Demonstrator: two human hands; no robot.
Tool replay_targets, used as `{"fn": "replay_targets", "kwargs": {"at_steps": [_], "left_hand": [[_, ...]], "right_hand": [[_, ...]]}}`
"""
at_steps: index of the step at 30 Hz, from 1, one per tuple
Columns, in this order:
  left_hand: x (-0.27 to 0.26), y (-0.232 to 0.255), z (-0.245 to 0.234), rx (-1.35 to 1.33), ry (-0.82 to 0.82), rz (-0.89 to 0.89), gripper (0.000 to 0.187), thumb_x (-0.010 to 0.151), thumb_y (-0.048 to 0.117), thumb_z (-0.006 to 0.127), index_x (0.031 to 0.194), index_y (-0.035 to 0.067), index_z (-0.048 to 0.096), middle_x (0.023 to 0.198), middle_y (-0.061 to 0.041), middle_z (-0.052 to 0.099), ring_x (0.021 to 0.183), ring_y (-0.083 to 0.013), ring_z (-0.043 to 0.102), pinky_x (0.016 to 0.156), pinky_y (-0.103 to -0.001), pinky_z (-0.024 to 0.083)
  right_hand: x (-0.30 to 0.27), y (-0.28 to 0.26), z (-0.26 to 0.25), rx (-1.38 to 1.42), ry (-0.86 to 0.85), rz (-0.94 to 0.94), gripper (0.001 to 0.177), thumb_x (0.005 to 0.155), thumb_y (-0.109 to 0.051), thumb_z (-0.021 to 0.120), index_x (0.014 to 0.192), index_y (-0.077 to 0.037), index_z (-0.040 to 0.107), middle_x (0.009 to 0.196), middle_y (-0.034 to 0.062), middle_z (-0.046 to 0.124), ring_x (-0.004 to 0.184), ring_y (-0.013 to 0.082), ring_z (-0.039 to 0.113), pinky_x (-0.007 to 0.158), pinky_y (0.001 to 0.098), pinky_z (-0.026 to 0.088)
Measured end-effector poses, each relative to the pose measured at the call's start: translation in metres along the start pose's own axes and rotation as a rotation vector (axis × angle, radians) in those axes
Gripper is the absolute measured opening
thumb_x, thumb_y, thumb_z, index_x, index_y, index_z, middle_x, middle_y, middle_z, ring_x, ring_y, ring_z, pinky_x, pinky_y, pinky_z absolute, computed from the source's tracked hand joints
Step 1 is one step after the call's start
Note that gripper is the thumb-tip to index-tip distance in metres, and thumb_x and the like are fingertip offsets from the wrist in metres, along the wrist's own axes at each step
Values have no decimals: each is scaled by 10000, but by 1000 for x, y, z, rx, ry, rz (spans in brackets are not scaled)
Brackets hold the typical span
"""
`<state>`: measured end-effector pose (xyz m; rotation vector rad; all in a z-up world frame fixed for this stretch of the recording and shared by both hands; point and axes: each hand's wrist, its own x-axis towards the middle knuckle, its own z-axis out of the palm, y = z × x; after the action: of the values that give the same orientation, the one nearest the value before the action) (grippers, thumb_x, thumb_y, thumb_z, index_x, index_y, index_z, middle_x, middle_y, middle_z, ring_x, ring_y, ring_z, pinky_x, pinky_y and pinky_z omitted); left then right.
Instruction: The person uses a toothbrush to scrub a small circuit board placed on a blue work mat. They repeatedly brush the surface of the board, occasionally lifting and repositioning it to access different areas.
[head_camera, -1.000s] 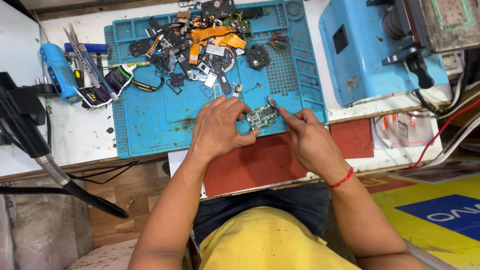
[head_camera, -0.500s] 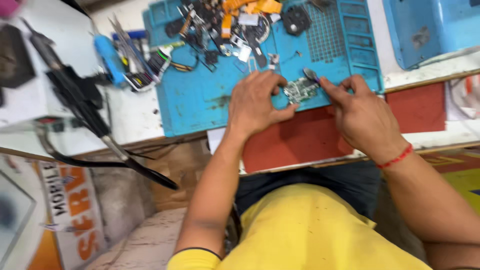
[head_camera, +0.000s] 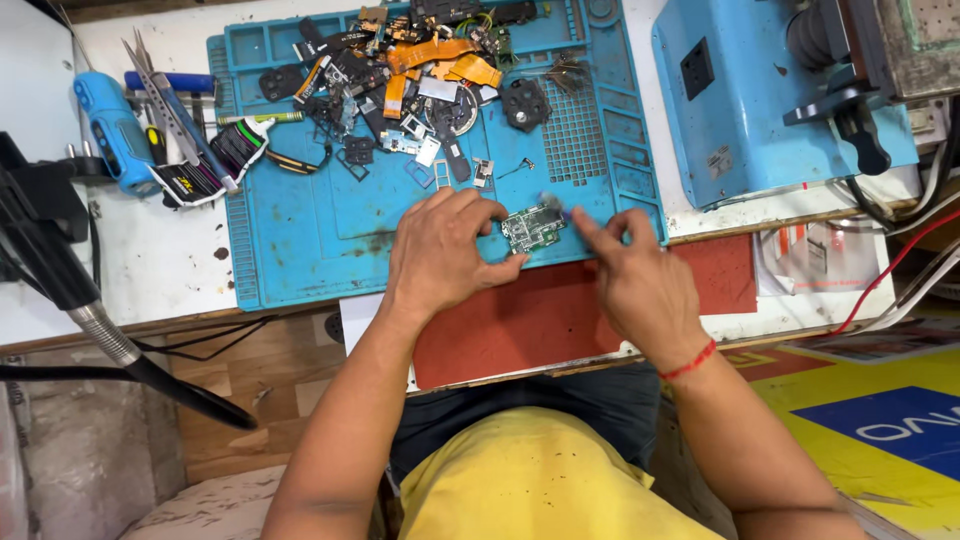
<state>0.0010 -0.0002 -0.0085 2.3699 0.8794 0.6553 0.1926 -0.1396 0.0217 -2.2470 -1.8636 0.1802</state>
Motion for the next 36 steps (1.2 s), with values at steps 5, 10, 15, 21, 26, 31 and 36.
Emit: {"fn": "replay_targets", "kwargs": {"at_steps": [5,10,15,21,26,31,36], "left_hand": [[5,1,-5,32,60,27,427,639,391,913,895,101,732,801,-30,633,801,-257,626,721,-415,505],[-1,-3,-1,22,57,25,441,645,406,915,898,100,724,816,-35,627,825,-264,632,745,-425,507],[1,-2,-1,17,63,20,437,653,407,917,895,102,717,822,-31,632,833,-256,634,775,-419,510],[0,-1,0,-3,-30,-50,418,665,406,921,877,111,715,790,-20,623,819,-236,630,768,-408,508],[0,-6,-5,-20,30,13,434,656,416,917,893,110,720,800,-6,636,819,-230,629,758,-408,500],[-1,-6,-2,-30,47,38,418,667,414,920,897,120,730,805,0,638,826,-224,629,755,-400,498],[-1,-7,-3,-47,34,20,436,655,404,922,941,123,749,802,10,643,810,-214,628,750,-398,498]], "right_hand": [[6,4,-1,57,-143,-107,542,870,-105,640,1384,-276,637,1024,62,603,576,309,656,481,453,525],[6,2,-1,21,-50,-191,498,893,-142,657,1375,-268,648,1038,73,615,581,324,644,496,454,525],[6,-1,-5,-53,-48,-73,510,909,-98,645,1393,-255,652,1022,62,614,611,336,647,499,458,522],[-5,1,0,11,3,-108,456,938,-123,650,1380,-236,647,1022,74,609,579,345,621,507,461,522],[-4,1,6,60,-50,-164,496,927,-121,651,1402,-257,613,1000,84,593,546,329,620,470,462,505],[-14,-1,5,17,-104,-144,551,910,-49,605,1440,-198,572,1056,122,605,591,351,628,502,467,520],[-12,-9,8,138,-118,-88,501,927,-48,589,1417,-152,589,1071,167,593,670,396,636,545,475,526]]}}
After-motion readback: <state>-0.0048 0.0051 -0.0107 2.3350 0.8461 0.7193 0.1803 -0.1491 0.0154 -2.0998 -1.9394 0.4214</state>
